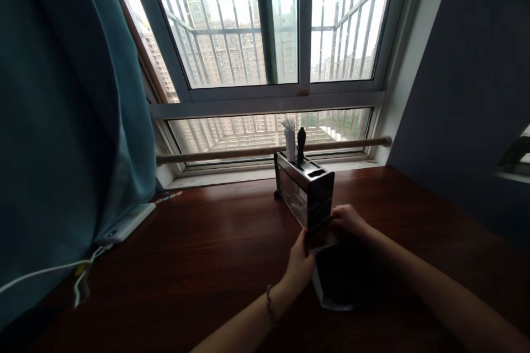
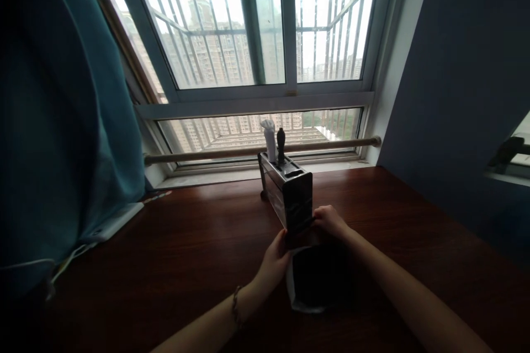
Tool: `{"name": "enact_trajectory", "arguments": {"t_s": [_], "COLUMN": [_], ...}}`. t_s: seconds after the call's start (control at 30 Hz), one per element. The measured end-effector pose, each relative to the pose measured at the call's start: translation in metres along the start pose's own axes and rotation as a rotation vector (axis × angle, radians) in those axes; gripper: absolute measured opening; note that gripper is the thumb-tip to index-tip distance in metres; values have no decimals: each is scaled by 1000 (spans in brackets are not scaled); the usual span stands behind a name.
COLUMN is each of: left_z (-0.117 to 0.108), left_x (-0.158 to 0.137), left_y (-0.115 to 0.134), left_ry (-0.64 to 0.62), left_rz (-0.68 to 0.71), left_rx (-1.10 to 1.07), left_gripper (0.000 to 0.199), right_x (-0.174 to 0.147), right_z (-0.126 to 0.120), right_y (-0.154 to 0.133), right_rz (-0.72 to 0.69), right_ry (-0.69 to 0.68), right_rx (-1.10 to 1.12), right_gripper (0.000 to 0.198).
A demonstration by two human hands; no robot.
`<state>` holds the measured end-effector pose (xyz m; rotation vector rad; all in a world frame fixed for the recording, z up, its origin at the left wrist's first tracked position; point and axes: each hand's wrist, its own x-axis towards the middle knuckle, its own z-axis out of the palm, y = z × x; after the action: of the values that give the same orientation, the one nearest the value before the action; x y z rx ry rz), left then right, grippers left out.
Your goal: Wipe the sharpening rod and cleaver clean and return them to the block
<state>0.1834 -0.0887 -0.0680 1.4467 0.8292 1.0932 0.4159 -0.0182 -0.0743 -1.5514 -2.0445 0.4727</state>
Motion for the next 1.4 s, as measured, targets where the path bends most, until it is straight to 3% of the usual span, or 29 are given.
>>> {"name": "enact_trajectory", "arguments": {"t_s": [0.43,0.63,0.77,0.87,0.97,1.07,1.13,1.23,1.3,1.4], "left_z": [130,161,144,107,58,16,0,-3,3,12], "left_x": [32,40,33,21,9,-3,-10,-17,-18,-16], "left_y": [3,6,23,36,43,43,42,43,43,43], "left_ry": [-268,-544,-564,-468,-343,-385,-438,-446,-404,-379], "left_rz": [68,53,242,227,104,-29,-103,-186,-220,-228], "left_rx": [85,149,395,673,951,1116,1149,1169,1187,1137], "left_gripper": [52,58,58,47,24,19,19,24,21,12], "right_x": [-106,-144,-161,-173,-192,-210,-214,-202,-187,-164], "right_z": [-91,-123,-134,-139,-138,-125,-109,-81,-63,-42], "right_y": [105,135,126,113,98,68,32,-35,-76,-119], "right_rz": [196,309,359,348,413,668,754,511,424,308], "right_ry": [78,84,89,70,73,78,63,-28,-24,-8], "right_rx": [-61,-76,-60,12,-14,-290,-380,-56,-60,58], "right_gripper": [22,26,23,20,35,36,30,36,40,24]}}
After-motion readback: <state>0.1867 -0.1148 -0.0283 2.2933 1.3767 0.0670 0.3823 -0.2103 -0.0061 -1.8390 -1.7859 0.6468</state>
